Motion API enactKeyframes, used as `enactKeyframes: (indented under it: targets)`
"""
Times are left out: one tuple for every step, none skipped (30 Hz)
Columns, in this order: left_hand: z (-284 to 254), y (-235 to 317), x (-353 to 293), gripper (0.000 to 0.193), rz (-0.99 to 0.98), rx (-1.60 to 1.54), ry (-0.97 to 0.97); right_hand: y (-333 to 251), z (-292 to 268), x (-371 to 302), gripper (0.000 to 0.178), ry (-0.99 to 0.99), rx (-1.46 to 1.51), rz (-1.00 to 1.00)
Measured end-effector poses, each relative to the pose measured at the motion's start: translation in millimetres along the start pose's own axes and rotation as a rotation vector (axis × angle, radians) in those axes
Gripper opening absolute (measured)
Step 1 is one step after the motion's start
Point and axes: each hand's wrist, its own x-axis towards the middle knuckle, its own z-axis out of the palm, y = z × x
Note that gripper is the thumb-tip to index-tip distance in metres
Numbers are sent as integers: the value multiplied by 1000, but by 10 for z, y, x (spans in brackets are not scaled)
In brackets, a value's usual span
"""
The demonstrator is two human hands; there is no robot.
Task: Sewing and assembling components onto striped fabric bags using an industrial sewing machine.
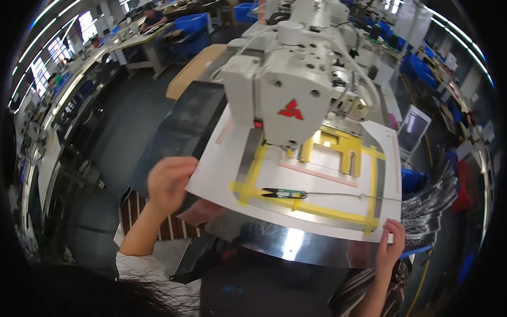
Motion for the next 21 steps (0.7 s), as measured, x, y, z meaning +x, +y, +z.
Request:
enactKeyframes:
  targets:
    - [-237,-109,-196,15,-172,30,208,-340,238,142,19,-142,23,-107]
    - [-498,-200,-424,15,-372,-19,448,-549,489,252,23,-238,-6,-300]
    - [-661,-308,-673,18,-564,-76,695,-695,721,344,26,-327,-41,-490]
    - [-806,-391,-899,18,-574,-37,703,-877,904,445,26,-343,-11,-512]
    - [-904,-482,-1146,22,-735,18,940,-1046,1059,532,28,-394,-13,-581]
    - [-941,-622,-1422,25,-887,62,1180,-1150,1179,578,29,-439,-25,-647]
    - [-909,-777,-1790,24,-968,142,1180,-1191,1252,595,29,-436,-15,-665]
    - [-704,-931,-2124,22,-1100,142,1106,-1169,1341,628,28,-479,29,-600]
    - [-526,-1069,-2499,19,-1211,90,1037,-1187,1426,664,27,-524,96,-542]
    - [-391,-1188,-2953,20,-1388,-17,893,-1225,1463,666,27,-528,120,-568]
    - [-342,-1314,-3569,22,-1378,-5,756,-1301,1470,614,27,-564,134,-569]
    - [113,-1326,-3510,26,-1615,-294,642,-1222,1423,584,26,-589,63,-535]
    - [498,-1335,-3366,27,-1749,-335,491,-1135,1357,566,26,-583,36,-539]
    - [534,-1432,-3452,27,-1742,-344,507,-1089,1271,531,25,-540,2,-520]
    - [742,-1536,-3422,27,-1722,-300,476,-1023,1211,489,25,-497,-30,-502]
    - [911,-1706,-3307,27,-1702,-261,443,-907,1133,450,25,-460,-61,-491]
    - [1109,-1783,-3330,27,-1680,-228,401,-759,1045,420,26,-420,-99,-472]
    - [1242,-1862,-3391,27,-1659,-193,358,-639,944,385,26,-414,-112,-476]
    - [1345,-1930,-3474,27,-1639,-153,316,-545,855,356,27,-385,-134,-385]
    - [1497,-1928,-3565,27,-1617,-113,274,-458,770,329,27,-353,-154,-292]
    - [1595,-1993,-3640,28,-1595,-67,232,-363,710,305,27,-349,-157,-296]
